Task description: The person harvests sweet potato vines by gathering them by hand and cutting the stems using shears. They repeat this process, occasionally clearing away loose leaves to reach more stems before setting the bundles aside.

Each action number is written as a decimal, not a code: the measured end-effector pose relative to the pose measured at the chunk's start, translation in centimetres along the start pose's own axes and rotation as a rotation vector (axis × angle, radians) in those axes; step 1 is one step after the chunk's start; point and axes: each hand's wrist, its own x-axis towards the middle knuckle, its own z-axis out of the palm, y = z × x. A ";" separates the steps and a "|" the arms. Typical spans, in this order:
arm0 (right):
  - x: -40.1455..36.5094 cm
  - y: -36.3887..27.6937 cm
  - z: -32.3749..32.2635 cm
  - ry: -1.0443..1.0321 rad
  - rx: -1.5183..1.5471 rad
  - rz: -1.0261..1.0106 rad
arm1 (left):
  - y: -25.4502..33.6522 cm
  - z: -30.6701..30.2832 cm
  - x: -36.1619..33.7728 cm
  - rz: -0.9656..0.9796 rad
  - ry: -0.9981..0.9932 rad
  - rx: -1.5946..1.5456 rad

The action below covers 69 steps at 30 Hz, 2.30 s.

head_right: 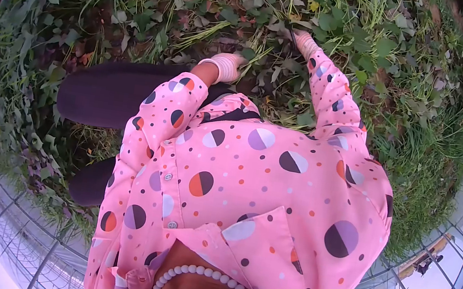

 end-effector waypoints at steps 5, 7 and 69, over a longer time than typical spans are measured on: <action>-1.9 -0.8 -0.5 -0.172 -0.167 0.190 | -0.6 -0.2 -0.2 -0.123 -0.126 0.147; -2.5 -1.1 -0.9 -0.214 -0.210 0.230 | -0.8 0.1 0.1 -0.112 -0.106 0.109; -2.4 -1.5 3.4 -0.206 -0.153 0.280 | -3.4 -2.5 -2.6 -0.423 0.113 -0.300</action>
